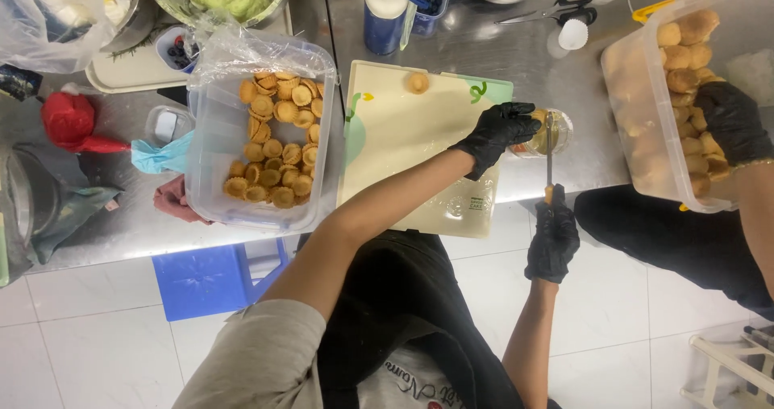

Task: Arranging tart shells on a board and applying a glaze using a knife.

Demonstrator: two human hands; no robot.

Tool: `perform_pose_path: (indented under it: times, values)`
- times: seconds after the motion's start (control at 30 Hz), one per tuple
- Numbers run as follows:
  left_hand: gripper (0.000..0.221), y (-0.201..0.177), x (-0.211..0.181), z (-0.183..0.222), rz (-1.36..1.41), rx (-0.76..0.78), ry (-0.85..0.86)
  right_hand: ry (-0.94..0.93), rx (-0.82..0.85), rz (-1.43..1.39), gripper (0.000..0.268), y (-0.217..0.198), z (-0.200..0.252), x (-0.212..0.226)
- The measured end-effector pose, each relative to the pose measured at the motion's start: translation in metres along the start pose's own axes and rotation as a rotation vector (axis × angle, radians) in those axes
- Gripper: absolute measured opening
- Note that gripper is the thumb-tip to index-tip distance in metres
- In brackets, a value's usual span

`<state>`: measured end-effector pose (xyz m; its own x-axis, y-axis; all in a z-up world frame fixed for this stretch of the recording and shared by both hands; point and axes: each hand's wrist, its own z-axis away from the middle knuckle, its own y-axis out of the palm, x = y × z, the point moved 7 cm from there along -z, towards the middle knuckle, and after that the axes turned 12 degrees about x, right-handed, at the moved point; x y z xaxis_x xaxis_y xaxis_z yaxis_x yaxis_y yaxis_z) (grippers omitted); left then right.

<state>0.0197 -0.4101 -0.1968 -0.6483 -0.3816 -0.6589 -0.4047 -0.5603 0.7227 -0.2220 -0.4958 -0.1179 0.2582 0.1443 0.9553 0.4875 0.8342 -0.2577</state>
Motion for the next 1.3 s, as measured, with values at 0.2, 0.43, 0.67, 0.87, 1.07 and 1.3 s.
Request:
perform_pose_path:
  times: [0.2, 0.43, 0.67, 0.87, 1.07, 1.3]
  values:
    - [0.037, 0.019, -0.017, 0.013, -0.215, 0.126, 0.0, -0.178, 0.012, 0.462, 0.038, 0.018, -0.002, 0.053]
    - [0.041, 0.036, -0.035, 0.039, -0.15, 0.197, 0.053, -0.213, -0.003, 0.79, 0.044, 0.016, -0.005, 0.054]
    - [0.039, -0.039, -0.068, 0.125, -0.385, -0.171, 0.456, 0.203, -0.096, 0.024, 0.038, -0.003, -0.019, -0.004]
    - [0.045, -0.125, -0.106, 0.166, -1.636, -0.548, 0.588, 0.242, -0.042, -0.15, 0.039, 0.007, -0.028, 0.007]
    - [0.041, -0.16, -0.098, 0.134, -1.699, -0.637, 0.583, 0.224, 0.013, -0.151, 0.037, -0.005, -0.037, -0.014]
    - [0.032, -0.181, -0.087, 0.125, -1.585, -0.616, 0.435, 0.255, -0.014, -0.118, 0.035, -0.009, -0.038, -0.006]
